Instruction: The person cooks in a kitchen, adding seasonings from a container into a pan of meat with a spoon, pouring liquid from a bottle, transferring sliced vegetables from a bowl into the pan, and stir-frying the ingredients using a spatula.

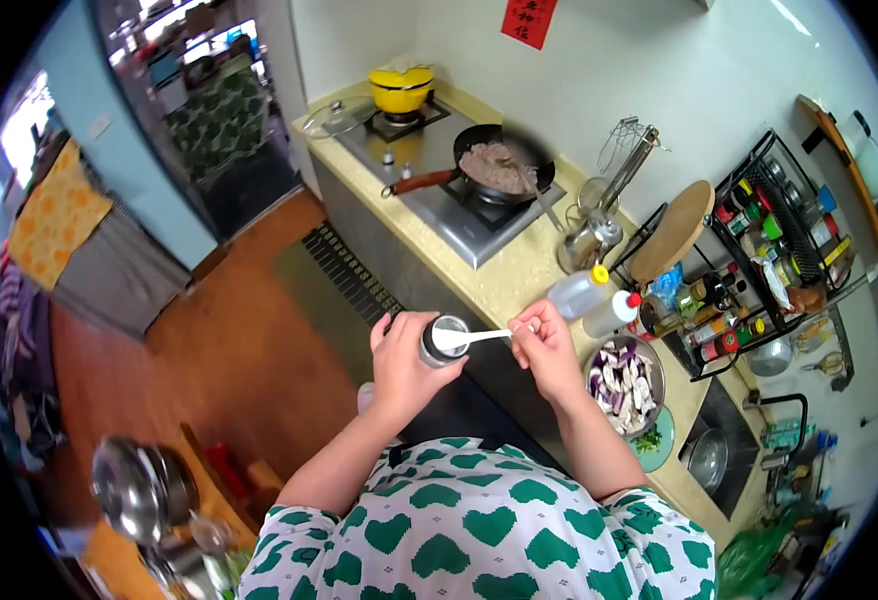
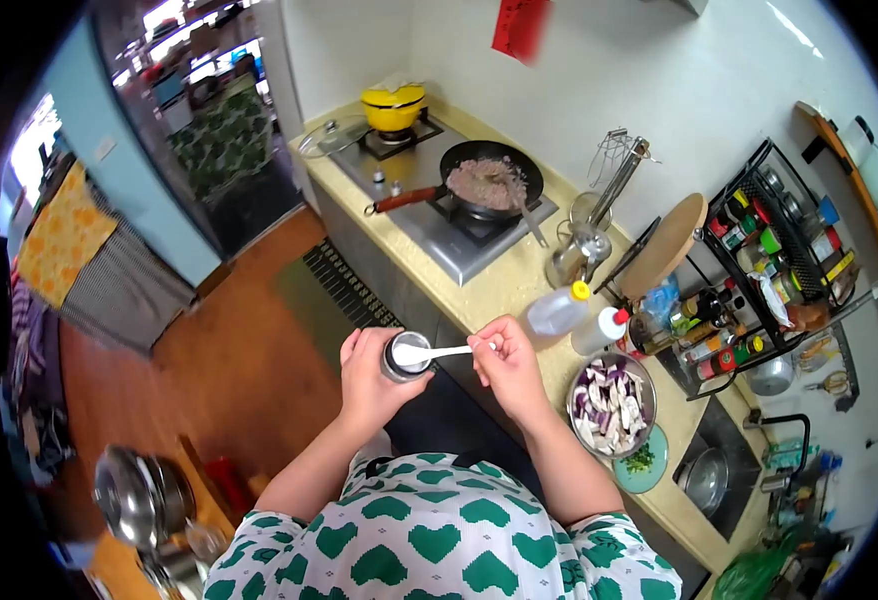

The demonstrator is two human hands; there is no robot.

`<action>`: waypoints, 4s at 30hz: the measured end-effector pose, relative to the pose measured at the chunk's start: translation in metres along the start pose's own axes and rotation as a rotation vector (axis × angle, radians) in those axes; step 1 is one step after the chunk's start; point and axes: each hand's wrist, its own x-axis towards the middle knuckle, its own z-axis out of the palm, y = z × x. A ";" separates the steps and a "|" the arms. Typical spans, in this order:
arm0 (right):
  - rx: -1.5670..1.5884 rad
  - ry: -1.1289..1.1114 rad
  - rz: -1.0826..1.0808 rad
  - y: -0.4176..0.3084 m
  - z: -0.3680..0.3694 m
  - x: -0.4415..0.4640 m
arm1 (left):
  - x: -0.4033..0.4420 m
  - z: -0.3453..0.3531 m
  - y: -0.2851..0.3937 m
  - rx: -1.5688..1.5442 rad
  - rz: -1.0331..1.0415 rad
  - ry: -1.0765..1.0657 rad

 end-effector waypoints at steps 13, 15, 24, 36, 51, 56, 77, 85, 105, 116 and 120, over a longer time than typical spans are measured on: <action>0.032 0.626 -0.261 -0.049 -0.070 0.287 | 0.331 0.081 -0.122 -0.212 0.120 -0.073; -0.050 0.670 -0.265 -0.052 -0.092 0.309 | 0.345 0.079 -0.133 -0.209 0.136 -0.038; -0.073 0.723 -0.292 -0.031 -0.133 0.361 | 0.372 0.061 -0.165 -0.257 0.046 -0.061; -0.078 0.839 -0.278 -0.025 -0.130 0.368 | 0.409 0.051 -0.196 -0.285 0.101 -0.198; -0.115 0.835 -0.255 -0.023 -0.103 0.449 | 0.425 0.035 -0.214 -0.280 0.180 -0.215; -0.171 0.882 -0.242 -0.014 -0.118 0.489 | 0.424 0.028 -0.218 -0.282 0.177 -0.221; -0.910 1.024 -0.219 0.017 -0.118 0.506 | 0.420 0.046 -0.224 -0.248 0.139 -0.348; -0.600 1.005 -0.213 0.011 -0.062 0.419 | 0.424 0.060 -0.225 -0.184 0.239 -0.410; -0.544 1.135 -0.049 0.026 0.059 0.172 | 0.283 0.160 -0.143 -0.671 0.210 -1.005; -0.643 1.252 0.031 0.068 -0.046 0.064 | 0.178 0.296 -0.168 -0.485 0.070 -0.802; -0.696 1.161 -0.102 0.048 -0.066 0.058 | 0.167 0.317 -0.151 -0.420 0.045 -0.711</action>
